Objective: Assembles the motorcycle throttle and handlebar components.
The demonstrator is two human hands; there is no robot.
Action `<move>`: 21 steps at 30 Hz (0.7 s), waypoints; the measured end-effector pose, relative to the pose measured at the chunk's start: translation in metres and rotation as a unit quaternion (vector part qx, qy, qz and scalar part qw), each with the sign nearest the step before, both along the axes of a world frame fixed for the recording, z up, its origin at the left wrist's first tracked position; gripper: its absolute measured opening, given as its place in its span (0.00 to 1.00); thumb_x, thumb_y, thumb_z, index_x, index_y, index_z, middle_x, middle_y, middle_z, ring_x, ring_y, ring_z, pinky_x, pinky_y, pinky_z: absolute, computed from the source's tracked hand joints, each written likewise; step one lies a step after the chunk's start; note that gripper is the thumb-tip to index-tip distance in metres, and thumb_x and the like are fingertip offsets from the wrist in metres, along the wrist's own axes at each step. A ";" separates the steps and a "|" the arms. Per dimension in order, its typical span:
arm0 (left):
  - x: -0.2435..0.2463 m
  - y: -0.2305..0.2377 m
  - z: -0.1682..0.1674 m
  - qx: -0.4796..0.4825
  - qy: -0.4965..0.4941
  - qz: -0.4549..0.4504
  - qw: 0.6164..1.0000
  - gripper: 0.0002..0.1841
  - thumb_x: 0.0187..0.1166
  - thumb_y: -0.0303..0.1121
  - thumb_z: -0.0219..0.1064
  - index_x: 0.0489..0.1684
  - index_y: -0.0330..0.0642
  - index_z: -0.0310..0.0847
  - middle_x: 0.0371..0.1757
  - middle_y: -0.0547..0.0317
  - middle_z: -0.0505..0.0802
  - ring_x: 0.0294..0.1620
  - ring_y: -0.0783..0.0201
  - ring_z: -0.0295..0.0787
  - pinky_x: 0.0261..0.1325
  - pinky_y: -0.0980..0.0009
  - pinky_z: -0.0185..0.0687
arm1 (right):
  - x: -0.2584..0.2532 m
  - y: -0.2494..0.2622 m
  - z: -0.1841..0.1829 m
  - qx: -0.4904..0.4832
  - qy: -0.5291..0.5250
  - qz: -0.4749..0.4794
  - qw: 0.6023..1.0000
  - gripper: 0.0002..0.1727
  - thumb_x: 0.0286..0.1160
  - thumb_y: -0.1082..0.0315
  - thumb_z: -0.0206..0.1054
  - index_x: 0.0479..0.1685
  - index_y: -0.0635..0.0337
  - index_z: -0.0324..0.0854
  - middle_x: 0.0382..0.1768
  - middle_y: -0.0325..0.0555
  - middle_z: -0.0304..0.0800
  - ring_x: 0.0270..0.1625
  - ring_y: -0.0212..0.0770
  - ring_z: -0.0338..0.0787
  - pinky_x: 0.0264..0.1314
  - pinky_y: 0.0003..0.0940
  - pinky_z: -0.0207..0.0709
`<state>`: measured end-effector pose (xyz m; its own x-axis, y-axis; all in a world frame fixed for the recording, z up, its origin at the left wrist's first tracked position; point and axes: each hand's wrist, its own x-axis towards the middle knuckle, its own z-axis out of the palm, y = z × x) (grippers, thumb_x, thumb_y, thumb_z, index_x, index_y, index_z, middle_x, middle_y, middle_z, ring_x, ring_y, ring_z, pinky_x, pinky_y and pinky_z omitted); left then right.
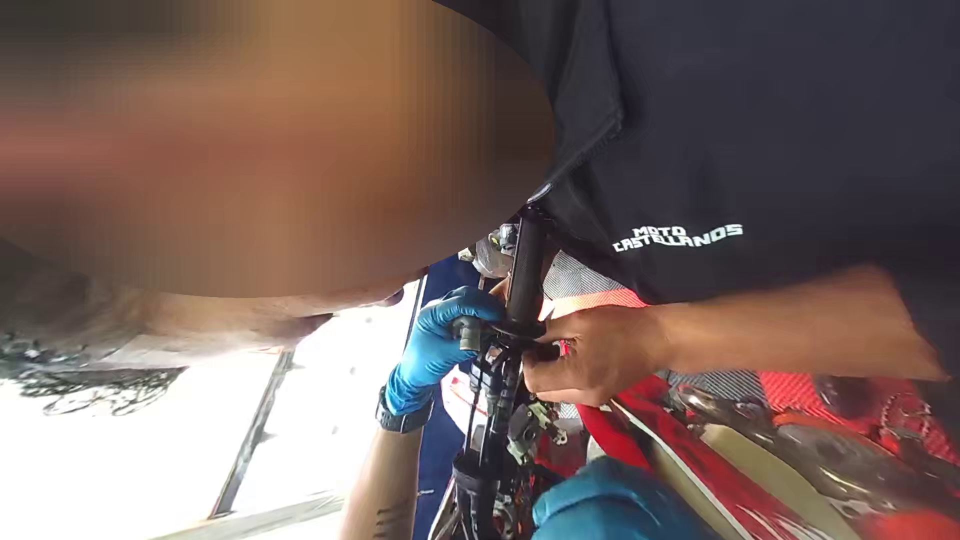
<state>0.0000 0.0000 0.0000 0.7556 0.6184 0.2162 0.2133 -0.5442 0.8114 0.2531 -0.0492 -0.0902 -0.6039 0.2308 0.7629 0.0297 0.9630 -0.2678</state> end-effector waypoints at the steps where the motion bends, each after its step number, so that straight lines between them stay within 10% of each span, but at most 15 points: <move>1: -0.001 0.000 -0.001 0.001 -0.001 -0.002 1.000 0.12 0.75 0.40 0.77 0.54 0.53 0.93 0.59 0.70 0.94 0.65 0.71 0.87 0.70 0.72 0.83 | 0.002 -0.002 0.005 -0.027 -0.008 0.002 1.000 0.12 0.85 0.69 0.59 0.49 0.60 0.90 0.49 0.46 0.96 0.51 0.43 0.96 0.54 0.38 0.88; 9: -0.003 0.003 -0.003 0.011 -0.006 -0.018 1.000 0.10 0.76 0.37 0.76 0.53 0.51 0.93 0.57 0.68 0.95 0.64 0.70 0.88 0.68 0.71 0.83 | -0.016 -0.045 -0.006 -0.216 0.181 -0.069 0.957 0.07 0.73 0.77 0.69 0.43 0.67 0.92 0.42 0.55 0.96 0.48 0.44 0.96 0.59 0.34 0.85; 13: -0.006 0.002 -0.004 0.008 0.004 -0.014 1.000 0.10 0.77 0.37 0.75 0.53 0.52 0.93 0.57 0.69 0.94 0.62 0.72 0.88 0.67 0.72 0.84 | -0.036 -0.106 -0.044 -0.371 0.305 -0.054 0.875 0.18 0.71 0.73 0.73 0.58 0.75 0.85 0.60 0.67 0.88 0.65 0.51 0.90 0.74 0.43 0.79; 18: -0.006 0.004 -0.009 0.000 -0.001 -0.017 1.000 0.10 0.79 0.39 0.74 0.54 0.53 0.93 0.57 0.72 0.94 0.60 0.76 0.88 0.66 0.74 0.83 | -0.036 -0.102 -0.045 -0.317 0.332 -0.058 0.887 0.16 0.75 0.73 0.69 0.57 0.75 0.87 0.61 0.66 0.89 0.67 0.52 0.89 0.79 0.42 0.75; 21: -0.007 0.007 -0.013 -0.017 -0.022 -0.034 0.999 0.11 0.80 0.40 0.73 0.55 0.52 0.93 0.58 0.71 0.94 0.59 0.76 0.88 0.64 0.75 0.84 | -0.009 -0.057 0.003 -0.157 0.150 -0.085 0.972 0.11 0.80 0.73 0.64 0.50 0.68 0.91 0.51 0.55 0.95 0.58 0.40 0.94 0.71 0.27 0.78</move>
